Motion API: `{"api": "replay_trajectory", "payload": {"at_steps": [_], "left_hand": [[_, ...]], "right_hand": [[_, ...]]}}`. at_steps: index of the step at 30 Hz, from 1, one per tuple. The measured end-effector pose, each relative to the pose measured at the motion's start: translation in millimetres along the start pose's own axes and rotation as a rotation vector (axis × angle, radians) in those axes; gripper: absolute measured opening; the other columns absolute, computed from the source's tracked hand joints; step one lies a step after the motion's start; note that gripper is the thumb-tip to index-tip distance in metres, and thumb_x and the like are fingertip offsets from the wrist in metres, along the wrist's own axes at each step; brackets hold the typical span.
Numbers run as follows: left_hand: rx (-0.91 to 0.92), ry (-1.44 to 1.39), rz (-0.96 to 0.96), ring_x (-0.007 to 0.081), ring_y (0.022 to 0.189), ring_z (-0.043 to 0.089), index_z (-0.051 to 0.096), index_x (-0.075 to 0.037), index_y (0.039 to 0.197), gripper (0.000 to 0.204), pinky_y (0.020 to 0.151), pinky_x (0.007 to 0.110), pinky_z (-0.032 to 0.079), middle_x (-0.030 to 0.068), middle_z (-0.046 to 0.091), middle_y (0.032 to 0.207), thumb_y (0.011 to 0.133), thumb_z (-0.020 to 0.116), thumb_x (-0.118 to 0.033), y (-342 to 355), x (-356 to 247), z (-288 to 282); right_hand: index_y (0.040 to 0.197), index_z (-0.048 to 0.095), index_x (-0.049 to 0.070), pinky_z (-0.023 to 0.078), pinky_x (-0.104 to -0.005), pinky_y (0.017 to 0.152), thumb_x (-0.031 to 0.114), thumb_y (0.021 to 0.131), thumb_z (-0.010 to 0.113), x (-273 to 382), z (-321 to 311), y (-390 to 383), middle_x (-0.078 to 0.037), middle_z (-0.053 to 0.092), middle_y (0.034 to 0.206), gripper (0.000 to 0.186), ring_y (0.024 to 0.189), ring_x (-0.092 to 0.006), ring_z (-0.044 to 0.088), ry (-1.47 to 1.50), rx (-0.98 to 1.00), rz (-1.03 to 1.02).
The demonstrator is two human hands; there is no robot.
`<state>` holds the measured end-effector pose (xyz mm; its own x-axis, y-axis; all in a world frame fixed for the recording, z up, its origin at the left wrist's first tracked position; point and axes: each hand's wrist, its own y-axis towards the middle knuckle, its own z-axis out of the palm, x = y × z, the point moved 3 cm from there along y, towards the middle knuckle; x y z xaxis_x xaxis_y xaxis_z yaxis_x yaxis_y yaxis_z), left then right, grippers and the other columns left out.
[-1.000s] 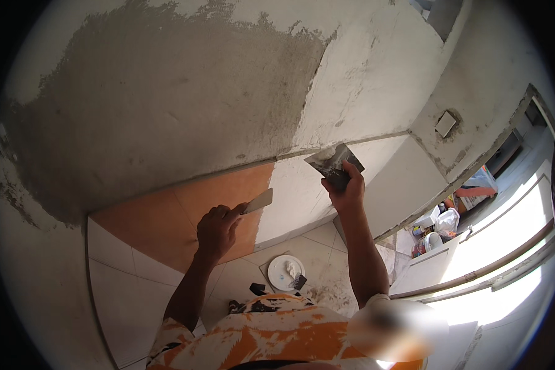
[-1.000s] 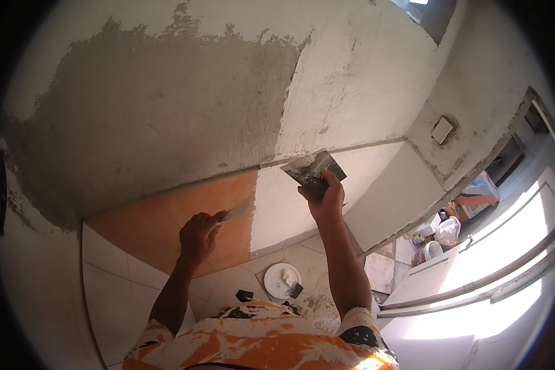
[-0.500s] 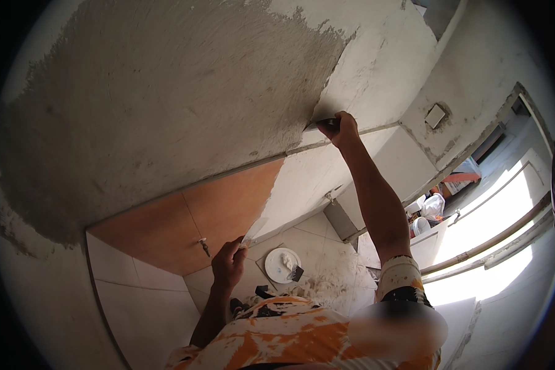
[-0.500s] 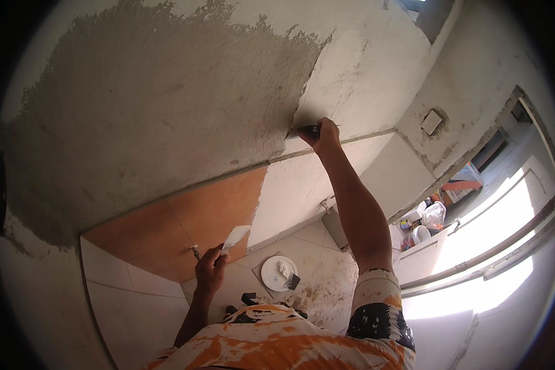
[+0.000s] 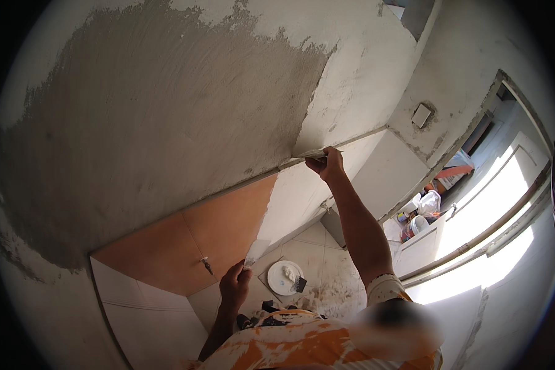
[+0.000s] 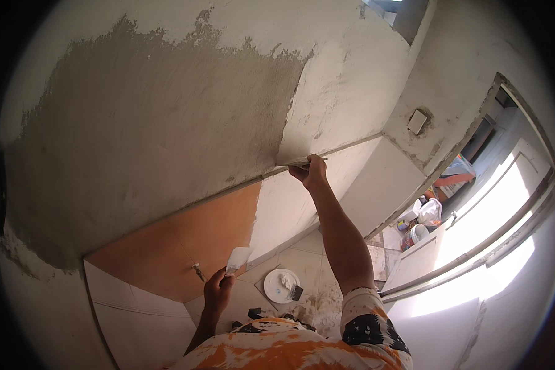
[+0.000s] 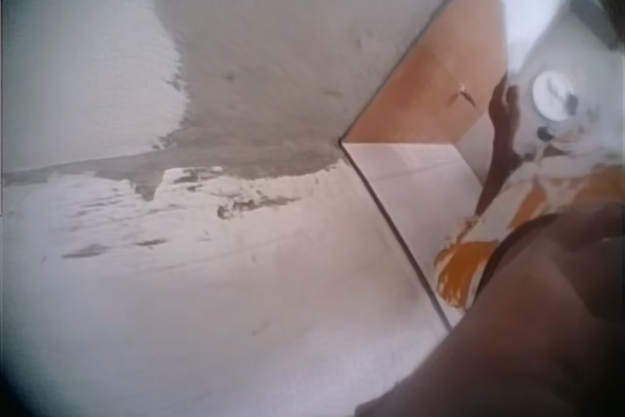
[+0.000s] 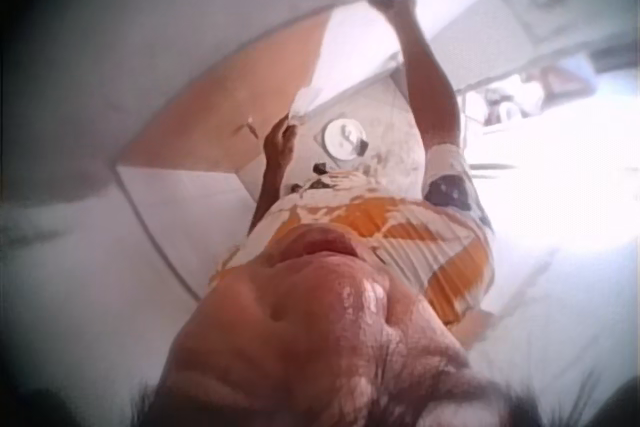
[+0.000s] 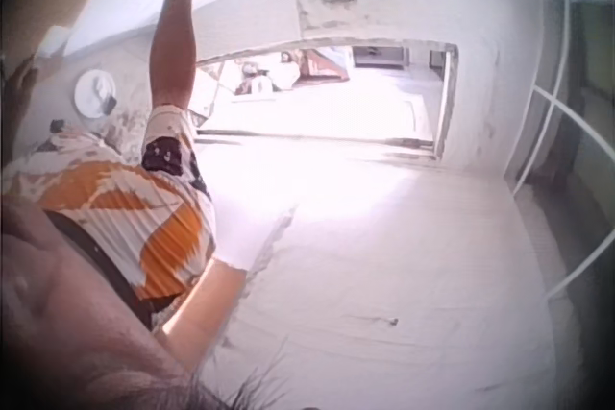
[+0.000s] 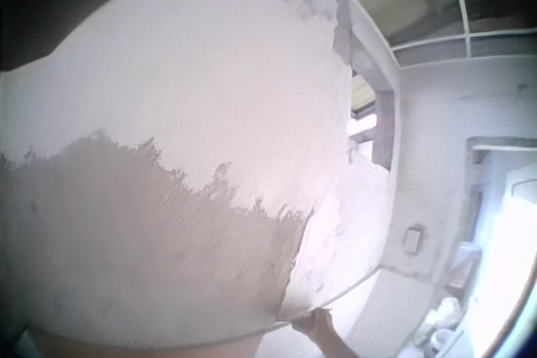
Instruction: The person scoops plaster from a bucket using a trowel and applies it to the wall with a putty knife. They repeatedly smooth the plaster across the wall surface, occasionally returning to the bucket to reload the trowel.
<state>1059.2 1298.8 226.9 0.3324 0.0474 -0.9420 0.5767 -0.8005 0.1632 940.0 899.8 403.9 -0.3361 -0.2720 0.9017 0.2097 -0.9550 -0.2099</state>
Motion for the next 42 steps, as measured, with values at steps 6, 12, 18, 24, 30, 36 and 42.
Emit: {"api": "replay_trajectory", "payload": {"at_steps": [6, 12, 18, 24, 30, 36, 42], "left_hand": [[0.006, -0.074, -0.062, 0.0252, 0.082, 0.066, 0.066, -0.005, 0.122, 0.036, 0.077, 0.037, 0.052, 0.0139, 0.068, 0.094, 0.089, 0.065, -0.017, -7, 24, 0], [0.061, -0.116, -0.086, 0.0258, 0.086, 0.066, 0.064, -0.004, 0.123, 0.036, 0.082, 0.037, 0.052, 0.0140, 0.069, 0.099, 0.089, 0.064, -0.016, -4, 21, 3], [0.130, -0.093, 0.034, 0.0228, 0.087, 0.065, 0.063, -0.001, 0.125, 0.037, 0.083, 0.036, 0.052, 0.0133, 0.068, 0.099, 0.091, 0.063, -0.015, 8, 11, 22], [0.245, -0.490, -0.194, 0.0082, 0.063, 0.055, 0.061, -0.003, 0.111, 0.021, 0.057, 0.025, 0.048, 0.0032, 0.059, 0.077, 0.100, 0.055, -0.020, 22, -41, -1], [0.422, -0.667, -0.125, 0.0096, 0.063, 0.054, 0.059, -0.001, 0.105, 0.019, 0.056, 0.027, 0.050, 0.0037, 0.057, 0.076, 0.103, 0.049, -0.017, 67, -134, -41], [0.407, -0.436, -0.054, 0.0104, 0.060, 0.054, 0.059, -0.003, 0.100, 0.024, 0.054, 0.027, 0.050, 0.0036, 0.057, 0.075, 0.103, 0.052, -0.025, 60, -177, -50], [0.390, -0.545, -0.038, 0.0106, 0.063, 0.055, 0.055, -0.004, 0.097, 0.030, 0.057, 0.028, 0.048, 0.0044, 0.055, 0.074, 0.104, 0.051, -0.033, 17, -174, -23]], "right_hand": [[0.117, 0.049, -0.010, 0.063, -0.0528, 0.069, 0.017, 0.094, 0.041, 92, 54, 16, -0.028, 0.063, 0.102, 0.036, 0.082, -0.0436, 0.069, -0.003, 0.123, -0.107], [0.112, 0.052, -0.008, 0.065, -0.0507, 0.073, 0.019, 0.094, 0.049, 253, 121, -11, -0.026, 0.064, 0.103, 0.032, 0.088, -0.0411, 0.069, -0.098, 0.051, -0.284], [0.108, 0.055, -0.010, 0.067, -0.0398, 0.072, 0.015, 0.094, 0.052, 378, 169, -66, -0.025, 0.067, 0.101, 0.029, 0.083, -0.0354, 0.072, -0.328, 0.107, -0.533], [0.120, 0.052, -0.012, 0.060, -0.0494, 0.091, 0.014, 0.095, 0.051, 340, 118, -147, -0.027, 0.065, 0.110, 0.037, 0.100, -0.0402, 0.068, 0.067, 0.489, -0.647], [0.140, 0.051, 0.007, 0.048, -0.0424, 0.104, 0.011, 0.104, 0.050, 93, 14, -238, -0.014, 0.058, 0.135, 0.037, 0.122, -0.0279, 0.059, -0.049, 1.018, -0.878], [0.136, 0.060, 0.021, 0.057, -0.0414, 0.094, 0.001, 0.077, 0.074, 74, 6, -278, -0.018, 0.051, 0.131, 0.065, 0.122, -0.0380, 0.056, -1.010, 1.146, -1.547], [0.136, 0.059, 0.029, 0.061, -0.0438, 0.087, -0.004, 0.066, 0.074, 67, -36, -227, -0.012, 0.051, 0.128, 0.079, 0.119, -0.0343, 0.058, -1.248, 0.971, -1.533]]}}
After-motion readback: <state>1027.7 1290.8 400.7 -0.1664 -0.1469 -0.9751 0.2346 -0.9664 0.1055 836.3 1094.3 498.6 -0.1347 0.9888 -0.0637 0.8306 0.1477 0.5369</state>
